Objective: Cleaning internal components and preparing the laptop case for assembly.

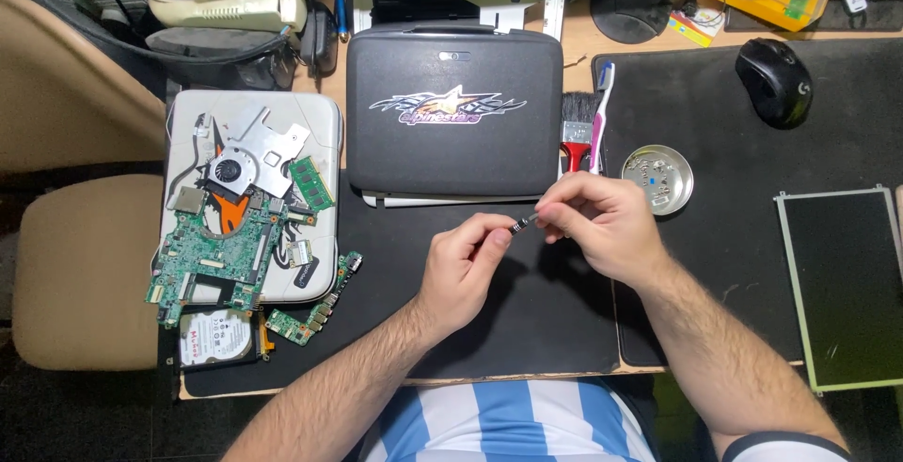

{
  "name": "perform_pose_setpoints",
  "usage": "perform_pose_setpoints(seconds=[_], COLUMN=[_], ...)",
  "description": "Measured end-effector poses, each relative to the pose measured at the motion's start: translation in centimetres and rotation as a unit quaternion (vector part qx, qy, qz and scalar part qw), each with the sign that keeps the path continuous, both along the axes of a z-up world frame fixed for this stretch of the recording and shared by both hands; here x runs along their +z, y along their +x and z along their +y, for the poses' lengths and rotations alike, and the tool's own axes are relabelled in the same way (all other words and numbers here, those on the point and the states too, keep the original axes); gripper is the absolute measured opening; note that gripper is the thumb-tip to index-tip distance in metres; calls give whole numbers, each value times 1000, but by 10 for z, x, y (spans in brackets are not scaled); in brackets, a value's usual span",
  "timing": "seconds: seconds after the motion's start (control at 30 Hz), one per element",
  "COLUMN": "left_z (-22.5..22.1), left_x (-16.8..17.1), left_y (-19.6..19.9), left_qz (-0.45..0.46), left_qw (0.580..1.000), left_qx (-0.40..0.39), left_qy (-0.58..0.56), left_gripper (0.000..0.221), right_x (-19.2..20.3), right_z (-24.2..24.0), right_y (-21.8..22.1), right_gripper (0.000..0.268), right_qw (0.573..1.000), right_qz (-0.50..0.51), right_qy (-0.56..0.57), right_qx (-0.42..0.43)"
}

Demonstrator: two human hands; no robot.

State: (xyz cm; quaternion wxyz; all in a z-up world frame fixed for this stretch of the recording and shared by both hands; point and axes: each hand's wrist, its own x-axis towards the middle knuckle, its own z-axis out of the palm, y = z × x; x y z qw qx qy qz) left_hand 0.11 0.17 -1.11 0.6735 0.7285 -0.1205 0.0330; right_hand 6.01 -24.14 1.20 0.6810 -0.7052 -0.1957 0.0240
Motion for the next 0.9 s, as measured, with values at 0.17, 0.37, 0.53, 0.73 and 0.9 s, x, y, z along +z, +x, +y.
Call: perform_pose_setpoints(seconds=[0.17,0.37,0.53,0.73,0.9], left_z=[0,-1,-3,18,17], left_x=[-5,-23,-9,46,180], left_y=[-2,-1,-1,4,-32], left_qz=[15,172,212,-6,-136], left_qw=[1000,961,939,999,971], left_qx=[-12,-122,-123,-35,-192], left_qy=[-13,-176,-240,-15,52], left_gripper=[27,36,23,33,42], right_x=[9,15,-2,-23,-24], right_z=[6,11,19,24,18], right_y=[-2,-3,-9,-10,-12], right_gripper=[16,15,9,19,25], right_qw=[999,998,999,989,967], right_qz=[-34,-37,15,91,191], right_qy=[-28,-43,9,118,165], right_qx=[6,35,43,21,24])
